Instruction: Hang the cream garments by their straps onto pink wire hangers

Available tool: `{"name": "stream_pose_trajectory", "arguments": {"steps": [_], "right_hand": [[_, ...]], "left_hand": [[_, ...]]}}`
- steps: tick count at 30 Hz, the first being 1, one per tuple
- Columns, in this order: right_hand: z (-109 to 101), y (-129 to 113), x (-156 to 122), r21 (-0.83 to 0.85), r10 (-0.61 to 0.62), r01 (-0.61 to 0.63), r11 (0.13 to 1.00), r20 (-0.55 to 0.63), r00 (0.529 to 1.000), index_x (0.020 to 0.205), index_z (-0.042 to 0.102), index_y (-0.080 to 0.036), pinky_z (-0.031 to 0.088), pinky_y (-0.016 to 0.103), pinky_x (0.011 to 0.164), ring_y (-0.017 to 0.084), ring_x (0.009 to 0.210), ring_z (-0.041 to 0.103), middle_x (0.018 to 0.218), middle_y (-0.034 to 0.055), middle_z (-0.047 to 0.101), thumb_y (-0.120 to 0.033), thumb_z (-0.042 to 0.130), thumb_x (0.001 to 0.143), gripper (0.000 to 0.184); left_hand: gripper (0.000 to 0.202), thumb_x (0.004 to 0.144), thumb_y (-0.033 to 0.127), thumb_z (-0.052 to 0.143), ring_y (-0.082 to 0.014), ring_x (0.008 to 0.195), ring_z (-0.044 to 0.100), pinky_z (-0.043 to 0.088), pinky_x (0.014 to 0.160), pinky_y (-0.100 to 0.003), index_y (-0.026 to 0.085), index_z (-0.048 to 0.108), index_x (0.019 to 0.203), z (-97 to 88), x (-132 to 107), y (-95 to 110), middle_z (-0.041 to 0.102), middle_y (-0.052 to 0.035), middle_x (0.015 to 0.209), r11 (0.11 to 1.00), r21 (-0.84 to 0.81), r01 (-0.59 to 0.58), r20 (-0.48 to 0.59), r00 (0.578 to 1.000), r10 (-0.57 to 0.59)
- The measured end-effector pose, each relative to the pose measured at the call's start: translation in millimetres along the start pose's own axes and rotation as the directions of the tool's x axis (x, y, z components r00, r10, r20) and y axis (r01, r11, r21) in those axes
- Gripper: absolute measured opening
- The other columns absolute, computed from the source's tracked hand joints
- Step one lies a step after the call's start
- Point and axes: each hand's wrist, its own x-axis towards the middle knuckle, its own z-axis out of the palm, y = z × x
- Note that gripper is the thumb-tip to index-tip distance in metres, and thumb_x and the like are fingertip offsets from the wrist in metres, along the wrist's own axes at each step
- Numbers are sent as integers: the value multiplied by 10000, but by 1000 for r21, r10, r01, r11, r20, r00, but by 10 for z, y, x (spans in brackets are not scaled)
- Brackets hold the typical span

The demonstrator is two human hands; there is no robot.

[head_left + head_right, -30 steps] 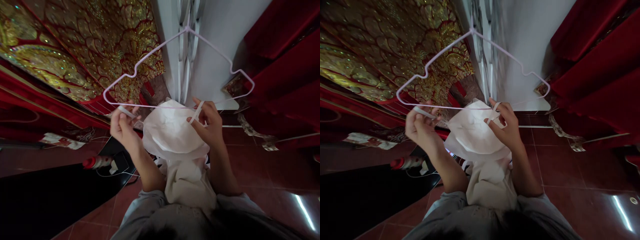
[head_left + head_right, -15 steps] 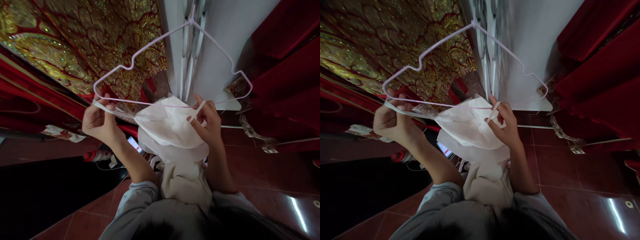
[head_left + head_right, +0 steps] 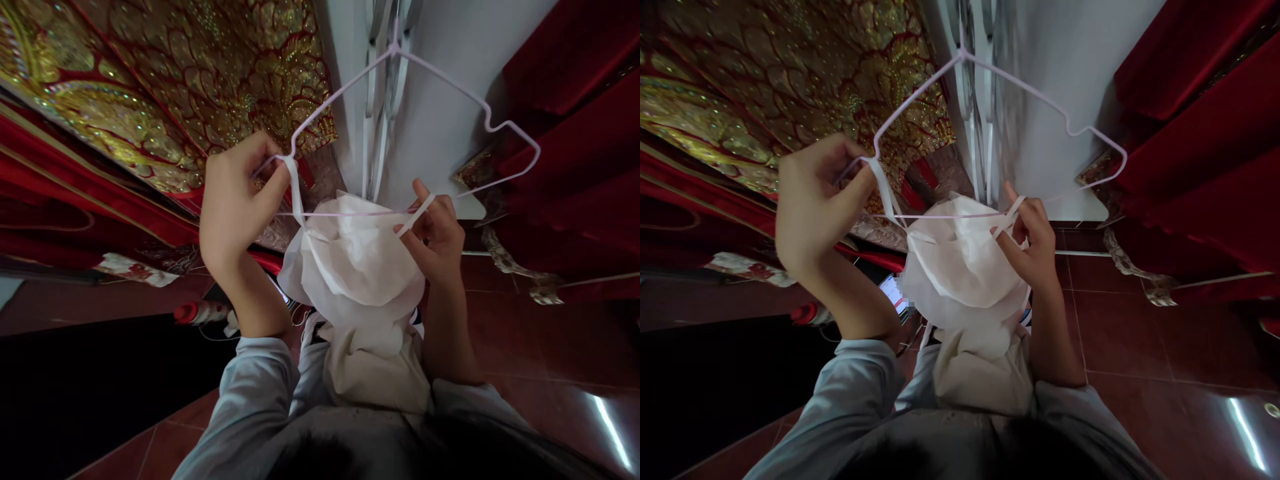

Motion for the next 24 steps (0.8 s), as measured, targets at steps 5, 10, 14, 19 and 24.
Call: {"name": "stream_pose_trajectory", "arguments": {"steps": [5, 10, 14, 19, 24], "right_hand": [[85, -1, -7, -10, -2, 2, 1000, 2, 1000, 1509, 648, -497, 463, 291, 610, 147, 681, 434, 917, 1, 539, -437, 751, 949, 572], [184, -45, -17, -13, -3, 4, 1000, 44, 999, 1524, 629, -499, 479, 303, 611, 154, 687, 432, 971, 13, 571, -389, 739, 946, 599], [182, -54, -20, -5, -11, 11, 1000, 51, 999, 1528, 627, -487, 509, 322, 640, 124, 641, 411, 988, 3, 562, -332, 736, 929, 628], [155, 3, -57, -48, -31, 31, 998, 0, 1000, 1564, 589, -490, 523, 347, 679, 138, 684, 476, 1077, 22, 604, -394, 739, 945, 644], [56, 144, 49, 110, -55, 95, 989, -320, 946, 1520, 628, -524, 532, 338, 775, 189, 963, 640, 1351, 39, 667, -351, 867, 864, 720]], "left_hand": [[202, 1057, 79, 750, -199, 1053, 674, 522, 1024, -307, 181, 817, 1217, 111, -133, -190, 773, -15, 1156, 953, -40, -301, -70, 952, 298], [311, 952, 138, 866, -193, 1050, 720, 583, 922, -292, 229, 726, 1214, 465, -447, -601, 749, -31, 1174, 851, -455, -260, -598, 798, -76], [218, 966, 325, 831, -176, 865, 745, 599, 822, -278, 217, 730, 1126, 809, -652, -595, 775, -56, 993, 631, -771, -90, -350, 887, -301], [293, 990, 498, 819, -202, 821, 727, 611, 859, -326, 230, 710, 944, 1037, -743, -299, 707, -32, 821, 675, -734, -69, -292, 930, -222], [288, 1007, 475, 817, -191, 755, 666, 589, 822, -327, 209, 724, 947, 998, -753, -278, 689, -42, 792, 646, -757, -98, -253, 956, -151]]}}
